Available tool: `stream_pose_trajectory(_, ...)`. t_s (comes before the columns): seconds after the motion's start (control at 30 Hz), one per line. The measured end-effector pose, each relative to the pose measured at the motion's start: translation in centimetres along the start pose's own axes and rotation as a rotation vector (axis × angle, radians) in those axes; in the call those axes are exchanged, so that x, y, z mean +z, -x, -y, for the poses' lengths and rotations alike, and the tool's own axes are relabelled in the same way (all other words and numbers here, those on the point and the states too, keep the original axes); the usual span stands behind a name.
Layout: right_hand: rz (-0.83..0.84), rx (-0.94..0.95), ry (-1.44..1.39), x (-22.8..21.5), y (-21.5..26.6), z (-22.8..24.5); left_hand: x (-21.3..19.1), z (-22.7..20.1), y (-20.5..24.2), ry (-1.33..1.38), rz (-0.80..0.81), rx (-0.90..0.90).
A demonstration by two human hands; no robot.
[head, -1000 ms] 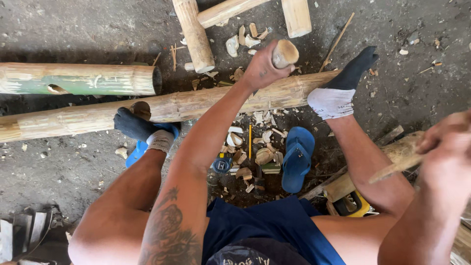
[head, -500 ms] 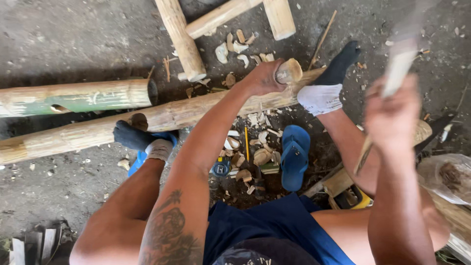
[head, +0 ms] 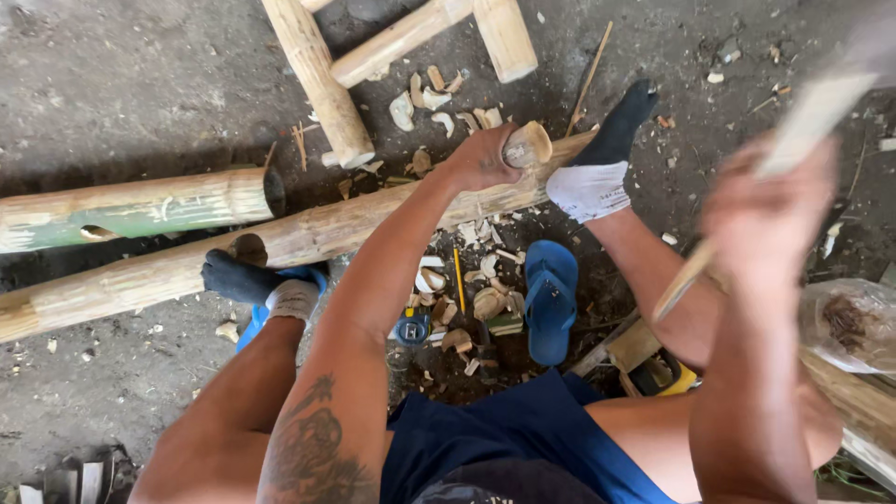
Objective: The person sits on the ground and uses a chisel and hammer to carve a hole into a bamboo pole. They repeatedly strike the chisel to remove material, occasionally pause to clear debris, and continue shaping the opening.
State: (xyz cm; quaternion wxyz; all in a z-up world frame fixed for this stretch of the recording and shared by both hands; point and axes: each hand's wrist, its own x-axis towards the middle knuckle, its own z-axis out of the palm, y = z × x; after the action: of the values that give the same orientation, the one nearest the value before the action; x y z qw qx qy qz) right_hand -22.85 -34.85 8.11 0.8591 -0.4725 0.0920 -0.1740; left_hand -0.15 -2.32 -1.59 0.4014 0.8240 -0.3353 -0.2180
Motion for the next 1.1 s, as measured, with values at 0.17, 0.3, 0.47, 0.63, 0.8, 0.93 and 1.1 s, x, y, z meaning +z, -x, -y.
stream_pose_trajectory(0.17,-0.092,-0.233,0.786,4.0,-0.2,-5.4,0.9,0.5,-0.1,-0.026,0.014,-0.036)
stream_pose_trajectory(0.3,0.203,-0.024,1.355,7.4,1.1,-16.1,0.6,-0.2,0.1,-0.103,-0.001,-0.031)
stream_pose_trajectory(0.47,0.127,-0.285,1.011,2.9,0.7,-10.6,-0.6,0.0,0.1,-0.101,0.019,-0.067)
stream_pose_trajectory(0.63,0.094,-0.184,0.902,5.2,1.8,-14.5,1.2,1.7,0.3,-0.103,0.046,-0.097)
stream_pose_trajectory(0.8,0.210,0.317,1.351,7.3,4.7,-25.2,0.4,5.9,3.9,-0.355,-0.049,-0.051)
stream_pose_trajectory(0.93,0.138,0.179,1.212,6.4,7.7,-25.3,-1.0,8.6,10.4,0.976,-0.401,0.008)
stream_pose_trajectory(1.1,0.187,0.040,1.171,7.6,7.6,-20.6,1.1,7.0,11.5,0.263,-0.571,0.148)
